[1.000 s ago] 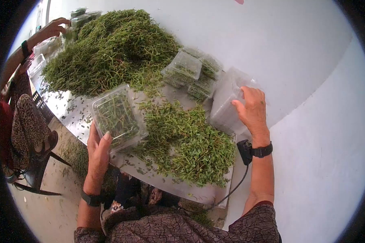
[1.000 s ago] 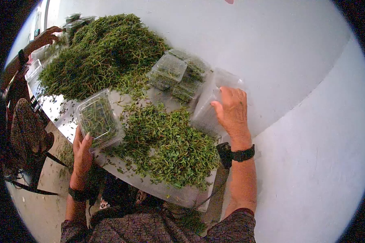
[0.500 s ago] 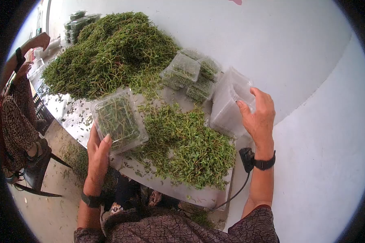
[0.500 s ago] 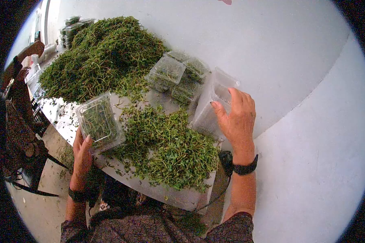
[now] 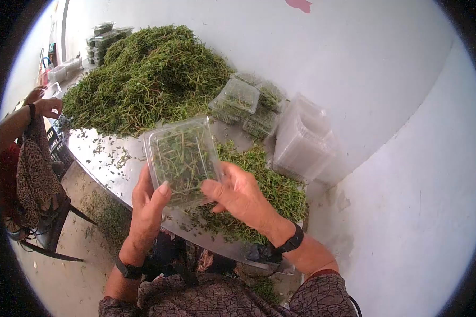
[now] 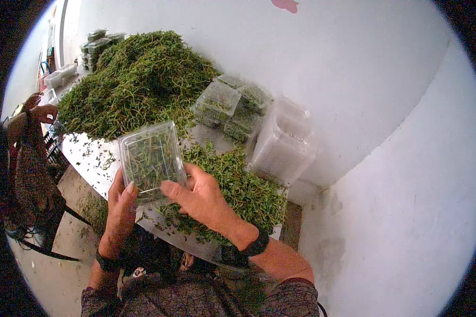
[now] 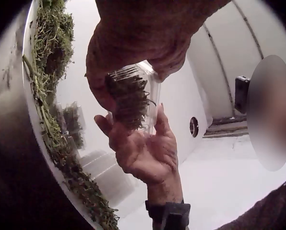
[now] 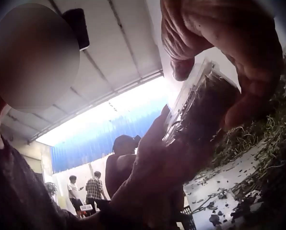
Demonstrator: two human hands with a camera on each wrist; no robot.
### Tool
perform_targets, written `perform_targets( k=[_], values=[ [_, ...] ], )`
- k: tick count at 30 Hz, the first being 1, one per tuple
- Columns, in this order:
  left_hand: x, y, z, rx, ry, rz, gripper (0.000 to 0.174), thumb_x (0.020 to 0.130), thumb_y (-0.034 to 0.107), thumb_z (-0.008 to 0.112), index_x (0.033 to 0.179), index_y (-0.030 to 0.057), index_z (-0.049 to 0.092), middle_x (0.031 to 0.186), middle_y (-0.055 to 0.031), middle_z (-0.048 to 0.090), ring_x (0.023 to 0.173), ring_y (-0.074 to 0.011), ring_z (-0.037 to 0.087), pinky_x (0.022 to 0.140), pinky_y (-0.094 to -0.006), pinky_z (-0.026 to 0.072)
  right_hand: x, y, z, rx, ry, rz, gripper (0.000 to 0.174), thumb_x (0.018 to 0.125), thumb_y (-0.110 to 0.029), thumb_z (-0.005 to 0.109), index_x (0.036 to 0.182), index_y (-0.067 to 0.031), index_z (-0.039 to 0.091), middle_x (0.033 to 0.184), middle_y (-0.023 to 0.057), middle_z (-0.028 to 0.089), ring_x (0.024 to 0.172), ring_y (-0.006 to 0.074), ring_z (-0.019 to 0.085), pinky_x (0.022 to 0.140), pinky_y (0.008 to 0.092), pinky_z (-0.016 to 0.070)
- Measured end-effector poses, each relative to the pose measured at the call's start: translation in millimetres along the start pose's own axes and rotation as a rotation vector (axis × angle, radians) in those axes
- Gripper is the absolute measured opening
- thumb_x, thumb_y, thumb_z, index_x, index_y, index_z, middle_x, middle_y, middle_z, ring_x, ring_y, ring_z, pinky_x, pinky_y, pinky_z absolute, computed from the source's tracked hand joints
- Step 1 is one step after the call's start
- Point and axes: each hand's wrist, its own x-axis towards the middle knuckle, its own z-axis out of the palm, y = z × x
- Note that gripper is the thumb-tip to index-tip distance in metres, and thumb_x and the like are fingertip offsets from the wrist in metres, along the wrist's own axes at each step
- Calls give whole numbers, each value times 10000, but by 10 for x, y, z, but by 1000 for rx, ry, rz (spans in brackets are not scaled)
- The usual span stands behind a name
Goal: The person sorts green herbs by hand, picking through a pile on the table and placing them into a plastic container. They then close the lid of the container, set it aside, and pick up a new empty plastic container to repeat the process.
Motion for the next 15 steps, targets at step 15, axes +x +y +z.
perform_targets(
  k=[15],
  values=[
    [144,-281,-247,563,-33,382,251,866,29,588,1109,-30,565,1205,-161,541,983,-225,612,828,-341,509,331,134,-649,435,637,-47,424,867,-333,639,1090,8,523,905,111,629,666,205,652,510,276,549]
  ],
)
